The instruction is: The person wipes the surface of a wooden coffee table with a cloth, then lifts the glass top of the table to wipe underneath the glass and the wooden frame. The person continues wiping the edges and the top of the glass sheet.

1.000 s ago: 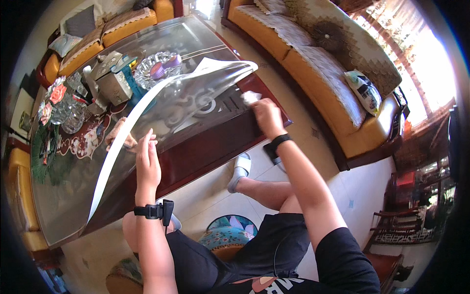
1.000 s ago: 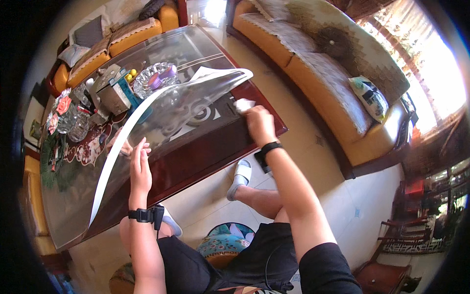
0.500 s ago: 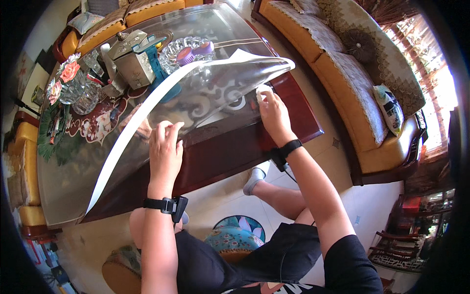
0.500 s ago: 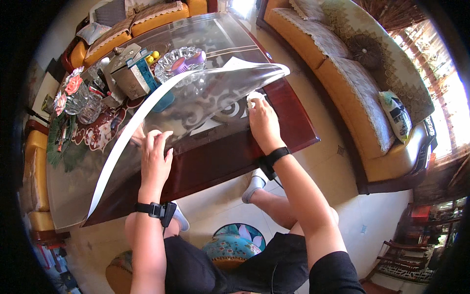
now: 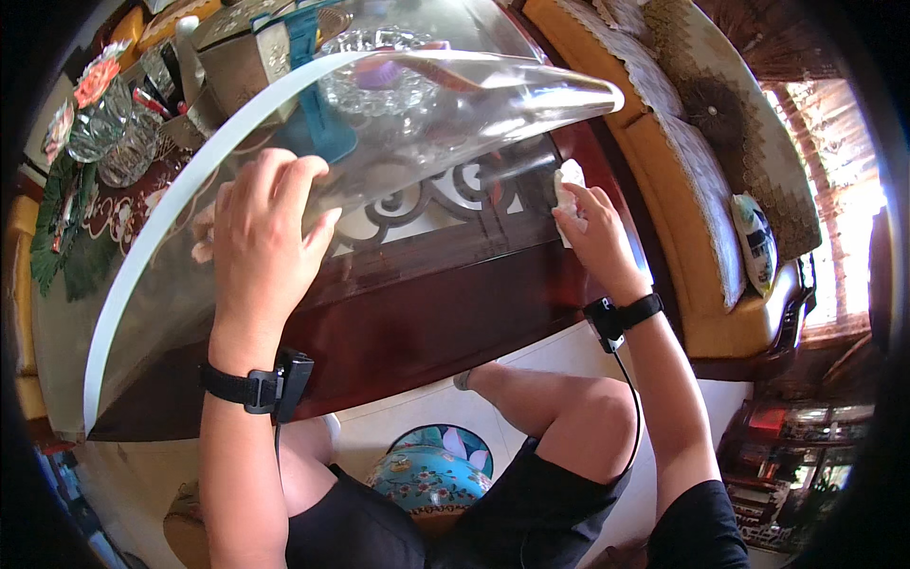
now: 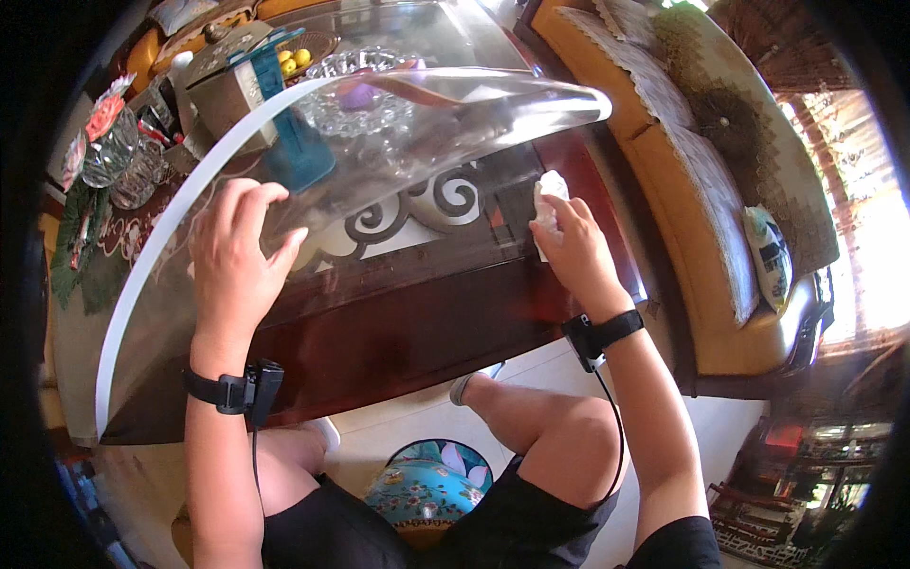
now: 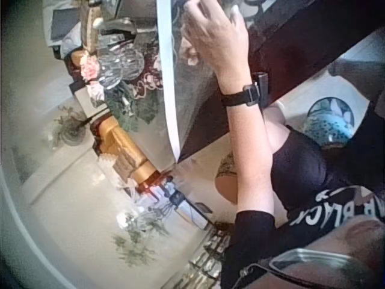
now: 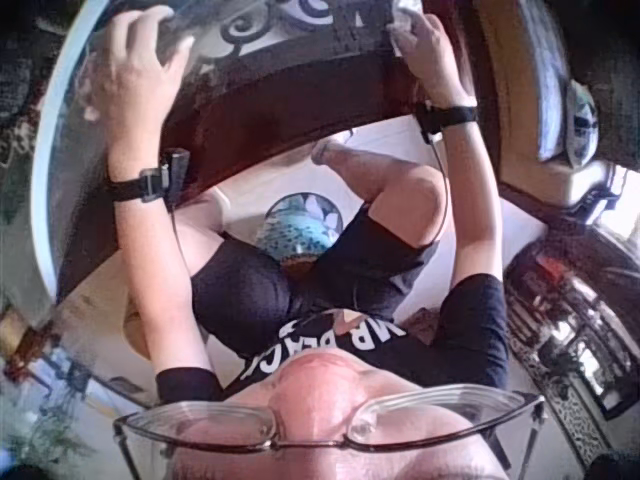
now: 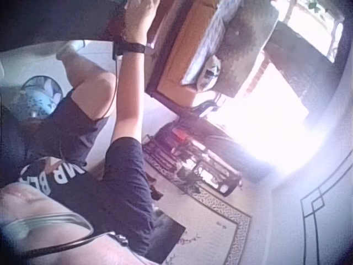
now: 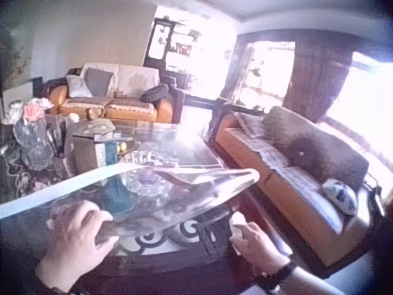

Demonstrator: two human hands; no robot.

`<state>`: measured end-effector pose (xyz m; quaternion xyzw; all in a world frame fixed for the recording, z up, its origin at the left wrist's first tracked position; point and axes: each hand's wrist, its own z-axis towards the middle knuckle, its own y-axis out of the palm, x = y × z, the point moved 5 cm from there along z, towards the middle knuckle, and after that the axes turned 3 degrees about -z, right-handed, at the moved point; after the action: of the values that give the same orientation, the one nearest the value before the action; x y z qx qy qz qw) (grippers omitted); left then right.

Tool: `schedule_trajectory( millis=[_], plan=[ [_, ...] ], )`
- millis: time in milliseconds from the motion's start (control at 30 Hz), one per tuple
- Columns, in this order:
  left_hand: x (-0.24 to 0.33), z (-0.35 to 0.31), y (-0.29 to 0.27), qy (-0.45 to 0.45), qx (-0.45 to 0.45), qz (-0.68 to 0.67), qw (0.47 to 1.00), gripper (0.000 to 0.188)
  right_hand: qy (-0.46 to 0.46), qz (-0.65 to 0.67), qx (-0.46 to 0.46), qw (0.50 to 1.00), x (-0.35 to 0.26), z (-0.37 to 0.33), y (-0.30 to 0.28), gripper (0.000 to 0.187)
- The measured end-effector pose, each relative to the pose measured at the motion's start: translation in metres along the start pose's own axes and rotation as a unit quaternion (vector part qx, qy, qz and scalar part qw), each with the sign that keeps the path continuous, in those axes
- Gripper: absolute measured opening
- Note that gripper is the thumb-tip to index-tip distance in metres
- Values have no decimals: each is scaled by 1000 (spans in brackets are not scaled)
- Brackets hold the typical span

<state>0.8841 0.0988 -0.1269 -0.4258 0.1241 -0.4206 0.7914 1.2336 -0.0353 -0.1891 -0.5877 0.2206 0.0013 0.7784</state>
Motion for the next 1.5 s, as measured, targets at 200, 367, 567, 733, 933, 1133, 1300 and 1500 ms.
schedule_trajectory(
  millis=[200, 367, 567, 733, 933, 1133, 1300, 1500],
  plan=[
    [-14, -3, 3, -20, 2, -41, 999, 47, -11, -35, 11, 999, 0, 3, -1, 38],
    [-20, -5, 2, -21, 74, 0, 997, 49, 3, -39, -3, 999, 5, 14, -6, 35],
    [-24, -7, 5, -34, 162, 25, 986, 43, 25, 7, 40, 999, -2, 32, -3, 34],
    [-31, -10, 10, -47, 179, 48, 982, 33, -22, 169, -61, 984, -129, 22, 41, 30],
    [-31, -8, 8, -44, 170, 57, 983, 22, -167, 233, -77, 955, -229, 13, 81, 19],
    [-32, -7, 6, -47, 175, 44, 983, 22, -425, 95, -73, 897, -256, -13, 90, 36],
    [-33, -8, 8, -52, 172, 20, 983, 23, -403, 7, -87, 911, -246, -22, 105, 49],
    [-34, -8, 7, -52, 167, 30, 984, 21, -377, -18, -97, 921, -252, -19, 109, 57]
  ],
)
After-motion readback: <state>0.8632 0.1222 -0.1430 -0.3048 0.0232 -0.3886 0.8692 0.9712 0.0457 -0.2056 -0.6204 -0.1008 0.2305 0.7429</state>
